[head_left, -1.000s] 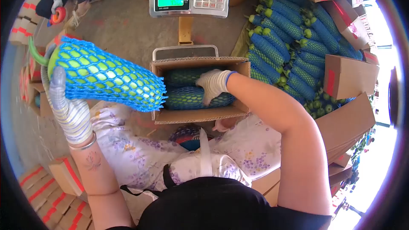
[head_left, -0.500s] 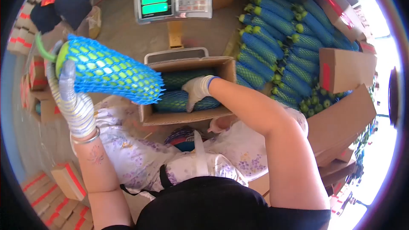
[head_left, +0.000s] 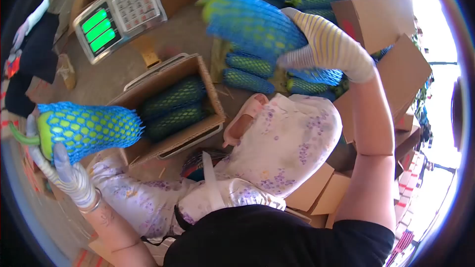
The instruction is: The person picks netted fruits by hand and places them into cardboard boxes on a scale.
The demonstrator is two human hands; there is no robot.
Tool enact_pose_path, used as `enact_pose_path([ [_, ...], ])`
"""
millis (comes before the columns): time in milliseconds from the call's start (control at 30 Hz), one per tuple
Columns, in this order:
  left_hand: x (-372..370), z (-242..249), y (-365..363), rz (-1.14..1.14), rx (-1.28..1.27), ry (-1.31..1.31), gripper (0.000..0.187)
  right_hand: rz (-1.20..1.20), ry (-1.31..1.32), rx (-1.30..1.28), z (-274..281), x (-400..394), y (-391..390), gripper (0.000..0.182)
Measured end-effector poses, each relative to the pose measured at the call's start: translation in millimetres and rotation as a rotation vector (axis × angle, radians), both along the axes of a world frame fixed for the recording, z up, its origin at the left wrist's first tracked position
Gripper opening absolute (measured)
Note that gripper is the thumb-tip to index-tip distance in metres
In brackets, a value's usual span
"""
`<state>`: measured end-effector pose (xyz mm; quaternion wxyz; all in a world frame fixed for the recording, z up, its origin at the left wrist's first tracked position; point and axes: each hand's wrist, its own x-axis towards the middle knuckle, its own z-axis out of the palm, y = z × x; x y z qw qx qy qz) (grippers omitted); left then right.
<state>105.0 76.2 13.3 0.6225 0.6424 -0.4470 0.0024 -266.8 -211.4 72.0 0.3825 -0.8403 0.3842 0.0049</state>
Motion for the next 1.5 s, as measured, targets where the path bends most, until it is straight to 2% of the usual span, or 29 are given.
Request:
enact_pose_path([
  [67, -4.3, -2.5, -5.3, -0.06, 0.059, -0.102, 0.068, -0.147, -0.152, 0.072, -61.9, -47.0, -26.0, 0.064],
  [133, -14.1, -1.1, -14.4, -0.116, 0.163, -0.218, 0.074, -0.313, 0.013, 0.212, -130.4, -77.6, -38.9, 0.066],
  [167, -16.9, -1.0, -18.7, -0.129, 0.156, -0.227, 0.074, -0.248, 0.08, 0.003, -159.7, -87.8, -37.5, 0.071],
  [200, -18.6, -0.7, -21.5, -0.185, 0.221, -0.312, 0.077, -0.281, 0.2, 0.04, -183.5, -90.9, -35.3, 0.068],
  [267, -27.1, 2.6, -28.3, -0.246, 0.355, -0.417, 0.083, -0.235, 0.422, -0.068, -217.3, -85.8, -25.1, 0.076],
  [300, -32.6, 3.8, -32.3, -0.266, 0.351, -0.424, 0.083, -0.182, 0.432, -0.06, -215.8, -77.3, -22.9, 0.07],
  [367, -43.7, 1.8, -41.8, -0.345, 0.559, -0.539, 0.082, -0.097, 0.353, -0.196, -258.8, -74.3, -27.1, 0.058],
  [433, -64.4, 0.2, -61.9, -0.442, 0.591, -0.539, 0.079, -0.115, 0.333, -0.29, -285.4, -65.6, -29.5, 0.061],
  [467, -76.8, 3.2, -73.5, -0.531, 0.735, -0.616, 0.078, -0.155, 0.295, -0.378, -298.1, -63.7, -27.9, 0.064],
  [533, -105.3, 3.2, -102.8, -0.72, 0.941, -0.749, 0.075, -0.238, 0.183, -0.422, -292.7, -63.5, -18.0, 0.065],
  [567, -117.5, -1.3, -113.4, -0.752, 0.937, -0.758, 0.075, -0.265, 0.194, -0.411, -288.0, -72.6, -6.4, 0.065],
  [633, -137.1, -17.0, -128.0, -0.831, 1.12, -0.739, 0.072, -0.389, -0.124, -0.49, -284.6, -85.3, 11.9, 0.063],
  [700, -136.9, -32.9, -134.4, -0.857, 1.157, -0.743, 0.074, -0.506, -0.154, -0.479, -283.5, -114.2, 31.1, 0.063],
  [767, -132.6, -42.3, -135.4, -0.768, 1.102, -0.648, 0.078, -0.714, -0.147, -0.422, -284.2, -156.5, 57.3, 0.06],
  [800, -129.8, -46.3, -131.4, -0.77, 1.078, -0.64, 0.08, -0.811, -0.193, -0.47, -292.1, -182.2, 69.5, 0.056],
  [867, -119.1, -55.1, -120.2, -0.772, 1.087, -0.618, 0.079, -1.115, -0.105, -0.729, -312.4, -230.4, 100.8, 0.053],
  [900, -115.4, -57.5, -115.9, -0.752, 1.088, -0.592, 0.078, -1.381, -0.075, -0.68, -334.3, -256.2, 117.9, 0.053],
  [933, -114.5, -58.4, -113.8, -0.77, 1.084, -0.596, 0.077, -1.668, -0.219, -0.627, -342.9, -273.0, 128.8, 0.055],
  [967, -117.0, -59.1, -114.9, -0.78, 1.084, -0.596, 0.077, -1.928, -0.55, -0.372, -336.0, -290.9, 132.4, 0.063],
  [1033, -122.2, -56.7, -117.0, -0.799, 1.117, -0.711, 0.076, -2.129, -0.419, -0.09, -313.4, -297.5, 133.2, 0.073],
  [1067, -126.0, -54.9, -119.7, -0.805, 1.114, -0.715, 0.076, -2.135, -0.419, -0.093, -333.1, -305.3, 135.4, 0.073],
  [1100, -131.0, -53.1, -123.3, -0.834, 1.143, -0.688, 0.076, -2.077, -0.101, -0.045, -368.1, -317.2, 134.6, 0.08],
  [1133, -135.1, -50.8, -126.1, -0.862, 1.173, -0.661, 0.076, -1.99, 0.208, 0.004, -374.7, -317.9, 128.1, 0.087],
  [1267, -141.0, -38.7, -134.7, -0.918, 1.221, -0.725, 0.073, -2.088, 0.175, 0.102, -372.0, -320.9, 129.1, 0.101],
  [1333, -139.1, -38.3, -138.4, -1.055, 1.315, -0.725, 0.072, -1.987, -0.39, 0.231, -351.7, -335.0, 151.2, 0.081],
  [1367, -136.8, -47.2, -133.4, -1.05, 1.31, -0.718, 0.072, -1.979, -0.39, 0.225, -334.5, -339.4, 160.9, 0.081],
  [1433, -124.6, -82.0, -116.8, -0.95, 1.146, -0.415, 0.075, -1.845, -1.092, 0.823, -286.2, -341.7, 189.7, 0.057],
  [1467, -107.5, -95.9, -107.4, -0.931, 1.077, -0.371, 0.092, -1.853, -1.091, 0.812, -267.6, -341.7, 205.4, 0.057],
  [1500, -109.9, -105.0, -104.6, -0.937, 1.069, -0.366, 0.092, -1.725, -1.026, 0.868, -250.5, -341.9, 218.0, 0.051],
])
